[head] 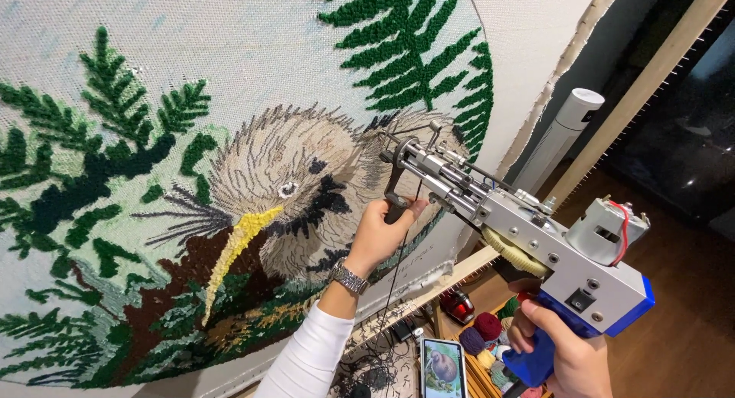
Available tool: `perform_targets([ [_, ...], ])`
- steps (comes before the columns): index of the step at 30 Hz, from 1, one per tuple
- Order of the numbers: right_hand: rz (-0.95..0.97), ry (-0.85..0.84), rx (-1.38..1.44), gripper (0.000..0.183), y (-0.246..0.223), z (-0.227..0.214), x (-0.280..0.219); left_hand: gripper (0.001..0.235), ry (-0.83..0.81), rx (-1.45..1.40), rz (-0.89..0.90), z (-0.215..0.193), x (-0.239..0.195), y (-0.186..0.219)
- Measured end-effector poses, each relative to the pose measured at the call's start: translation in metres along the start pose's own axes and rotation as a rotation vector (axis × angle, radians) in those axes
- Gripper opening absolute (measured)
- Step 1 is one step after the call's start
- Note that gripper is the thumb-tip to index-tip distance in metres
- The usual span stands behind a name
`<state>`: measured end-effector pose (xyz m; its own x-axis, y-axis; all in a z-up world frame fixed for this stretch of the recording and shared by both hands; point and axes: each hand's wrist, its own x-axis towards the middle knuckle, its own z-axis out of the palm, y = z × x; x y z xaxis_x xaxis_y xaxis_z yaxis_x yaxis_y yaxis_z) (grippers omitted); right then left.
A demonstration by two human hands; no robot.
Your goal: The person uses a handheld tufting gun to add yarn to a large fabric stretched on a frame, creating a kiwi bird design. They reference a tablet image and select yarn from nearby bins while working on the kiwi's head and beak areas.
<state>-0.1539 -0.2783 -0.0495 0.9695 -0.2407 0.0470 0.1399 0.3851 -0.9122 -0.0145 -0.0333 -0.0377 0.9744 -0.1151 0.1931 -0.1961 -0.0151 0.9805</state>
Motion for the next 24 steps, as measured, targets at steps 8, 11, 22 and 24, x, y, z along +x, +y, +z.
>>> perform_targets([
  [8, 0.107, 0.028, -0.018, 0.017, 0.009, -0.035, 0.003, 0.034, -0.073, 0.004, -0.032, 0.003, 0.000, 0.009],
  [11, 0.253, 0.123, -0.097, 0.037, -0.002, -0.031, -0.002, 0.027, -0.082, 0.086, -0.044, 0.005, -0.001, 0.015],
  [22, -0.014, 0.100, -0.043, 0.011, -0.005, -0.005, -0.007, 0.034, -0.124, 0.133, -0.055, 0.001, 0.007, -0.004],
  [24, -0.026, 0.078, -0.023, 0.012, -0.005, -0.002, -0.006, 0.024, -0.114, 0.105, -0.046, 0.000, 0.007, -0.002],
])
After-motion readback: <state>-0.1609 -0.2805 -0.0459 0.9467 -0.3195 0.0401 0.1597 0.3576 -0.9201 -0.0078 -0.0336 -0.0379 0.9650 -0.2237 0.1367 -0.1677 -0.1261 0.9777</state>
